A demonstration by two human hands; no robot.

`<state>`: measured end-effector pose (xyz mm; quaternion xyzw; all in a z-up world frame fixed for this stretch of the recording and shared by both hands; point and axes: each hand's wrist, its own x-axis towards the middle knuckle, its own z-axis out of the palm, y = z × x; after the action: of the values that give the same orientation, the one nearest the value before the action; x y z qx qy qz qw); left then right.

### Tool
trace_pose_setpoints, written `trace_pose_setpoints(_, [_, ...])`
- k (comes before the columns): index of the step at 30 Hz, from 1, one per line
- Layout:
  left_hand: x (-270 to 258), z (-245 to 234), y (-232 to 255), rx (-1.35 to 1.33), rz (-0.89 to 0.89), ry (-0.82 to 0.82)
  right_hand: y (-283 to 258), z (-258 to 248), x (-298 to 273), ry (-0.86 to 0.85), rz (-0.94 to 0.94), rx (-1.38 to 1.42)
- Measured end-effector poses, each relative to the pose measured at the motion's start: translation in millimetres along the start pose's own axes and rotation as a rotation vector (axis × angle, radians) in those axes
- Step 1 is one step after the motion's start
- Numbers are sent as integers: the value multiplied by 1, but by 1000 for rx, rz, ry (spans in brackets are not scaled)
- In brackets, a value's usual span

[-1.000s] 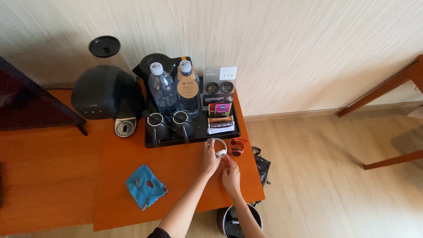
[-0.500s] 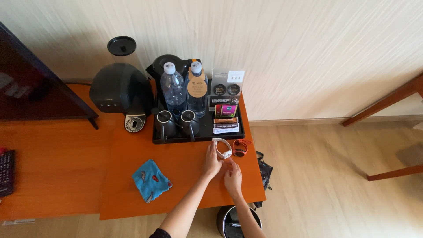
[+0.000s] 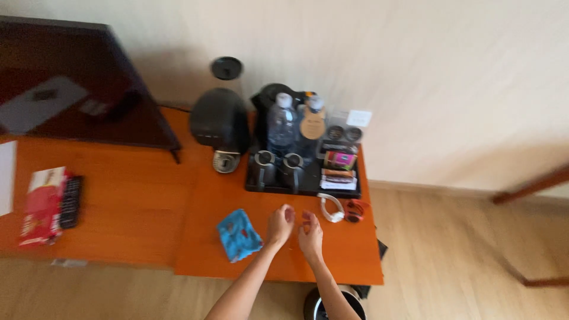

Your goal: Organizing coffee pods and tea supplies on a desk and wiping the surface with a cloth.

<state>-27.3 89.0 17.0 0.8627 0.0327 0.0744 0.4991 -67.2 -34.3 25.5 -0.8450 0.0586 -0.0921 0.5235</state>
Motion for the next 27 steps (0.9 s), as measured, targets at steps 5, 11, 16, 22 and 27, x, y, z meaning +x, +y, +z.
trace_pose_setpoints(5, [4, -87, -27, 41, -67, 119, -38, 69, -4, -73, 35, 37])
trace_pose_setpoints(11, [-2, -201, -62, -110, -133, 201, -105, 164, -19, -302, 235, 239])
trace_pose_setpoints(16, [4, -313, -134, -169, -185, 310, -133, 286, -38, -542, 234, 449])
trace_pose_setpoints(22, [-2, -455, -211, -76, -171, 469, -206, 416, -81, -697, 382, 544])
trace_pose_setpoints(27, [-9, -545, -288, 161, -155, 624, -234, 521, -109, -763, 377, 498])
